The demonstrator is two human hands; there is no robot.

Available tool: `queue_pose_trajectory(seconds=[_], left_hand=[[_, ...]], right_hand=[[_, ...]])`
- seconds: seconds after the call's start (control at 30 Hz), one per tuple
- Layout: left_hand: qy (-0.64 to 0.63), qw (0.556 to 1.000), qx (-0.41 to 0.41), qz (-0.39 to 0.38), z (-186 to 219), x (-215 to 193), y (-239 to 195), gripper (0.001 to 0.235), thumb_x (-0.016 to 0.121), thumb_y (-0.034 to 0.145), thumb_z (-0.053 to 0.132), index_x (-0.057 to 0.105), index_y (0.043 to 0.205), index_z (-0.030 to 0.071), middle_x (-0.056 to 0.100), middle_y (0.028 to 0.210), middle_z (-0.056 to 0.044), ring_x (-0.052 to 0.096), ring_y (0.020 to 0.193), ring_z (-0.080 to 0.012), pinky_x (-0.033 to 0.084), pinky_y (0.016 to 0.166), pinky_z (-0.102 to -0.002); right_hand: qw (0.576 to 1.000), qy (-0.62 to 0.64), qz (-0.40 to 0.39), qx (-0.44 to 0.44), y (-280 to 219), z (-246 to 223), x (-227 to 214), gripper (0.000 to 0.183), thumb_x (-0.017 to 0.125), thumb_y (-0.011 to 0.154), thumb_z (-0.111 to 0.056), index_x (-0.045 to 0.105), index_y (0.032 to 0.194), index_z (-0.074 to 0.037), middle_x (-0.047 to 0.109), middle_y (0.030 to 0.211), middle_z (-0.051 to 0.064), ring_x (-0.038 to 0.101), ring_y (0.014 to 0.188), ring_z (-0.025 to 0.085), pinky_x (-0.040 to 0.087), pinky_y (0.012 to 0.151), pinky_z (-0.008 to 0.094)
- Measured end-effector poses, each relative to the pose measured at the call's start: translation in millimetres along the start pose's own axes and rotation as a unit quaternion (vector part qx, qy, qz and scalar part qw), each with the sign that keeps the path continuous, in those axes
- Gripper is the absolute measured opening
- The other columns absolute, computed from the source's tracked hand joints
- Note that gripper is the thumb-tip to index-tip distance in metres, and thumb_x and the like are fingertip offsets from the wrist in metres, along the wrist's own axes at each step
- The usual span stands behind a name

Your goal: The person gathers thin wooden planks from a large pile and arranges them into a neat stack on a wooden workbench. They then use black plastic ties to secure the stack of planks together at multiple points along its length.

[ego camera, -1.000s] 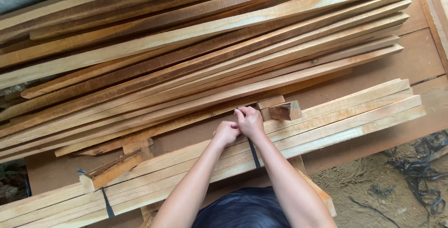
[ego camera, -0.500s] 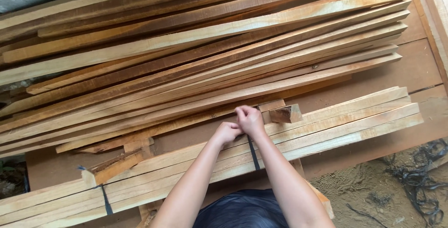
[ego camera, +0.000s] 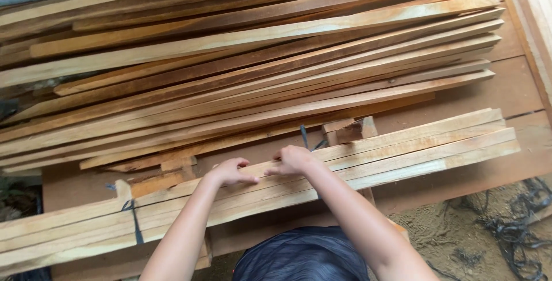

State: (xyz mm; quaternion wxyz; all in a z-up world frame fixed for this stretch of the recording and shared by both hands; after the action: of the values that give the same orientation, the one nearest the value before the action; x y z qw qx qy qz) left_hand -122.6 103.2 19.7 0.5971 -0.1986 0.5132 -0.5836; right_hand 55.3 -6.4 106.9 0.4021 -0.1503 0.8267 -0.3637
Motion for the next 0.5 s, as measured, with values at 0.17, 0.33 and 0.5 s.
queue_pose_trajectory(seconds=[0.17,0.33,0.5], left_hand=[[0.015,0.999,-0.008,-0.03,-1.7,-1.0,-10.7,0.115,0.084,0.05,0.074,0.057,0.145,0.014,0.06,0.146,-0.013,0.058,0.134,-0.0298,0.047,0.113,-0.041],[0.023,0.999,-0.016,-0.043,5.9,-2.8,-18.7,0.116,0.084,0.049,0.074,0.057,0.145,0.013,0.059,0.147,-0.014,0.057,0.134,-0.0302,0.047,0.113,-0.041],[0.016,0.998,-0.034,-0.043,1.9,-2.1,-16.1,0.118,0.085,0.046,0.075,0.058,0.142,0.011,0.059,0.145,-0.015,0.057,0.134,-0.0303,0.047,0.112,-0.042]], right_hand=[[0.994,-0.024,-0.102,0.003,39.9,8.6,22.2,0.113,0.069,0.052,-0.091,0.071,0.131,-0.01,0.071,0.128,0.018,0.068,0.119,0.032,0.055,0.102,0.043],[0.99,-0.001,-0.135,0.042,44.8,13.4,33.8,0.125,0.077,0.046,-0.091,0.062,0.138,-0.007,0.063,0.139,0.018,0.062,0.128,0.033,0.051,0.108,0.043],[0.993,-0.048,-0.097,0.039,29.6,4.5,24.1,0.126,0.068,0.049,-0.095,0.058,0.144,-0.012,0.062,0.14,0.017,0.061,0.129,0.032,0.049,0.108,0.044]])
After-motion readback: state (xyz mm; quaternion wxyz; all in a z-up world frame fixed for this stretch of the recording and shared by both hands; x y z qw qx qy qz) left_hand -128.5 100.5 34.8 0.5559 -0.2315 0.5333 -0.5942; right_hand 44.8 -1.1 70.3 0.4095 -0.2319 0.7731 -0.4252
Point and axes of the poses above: each hand's wrist, its own y-axis towards the middle knuckle, its own x-axis out of the palm, z = x × y, the point moved 7 cm from there along y, towards the middle knuckle
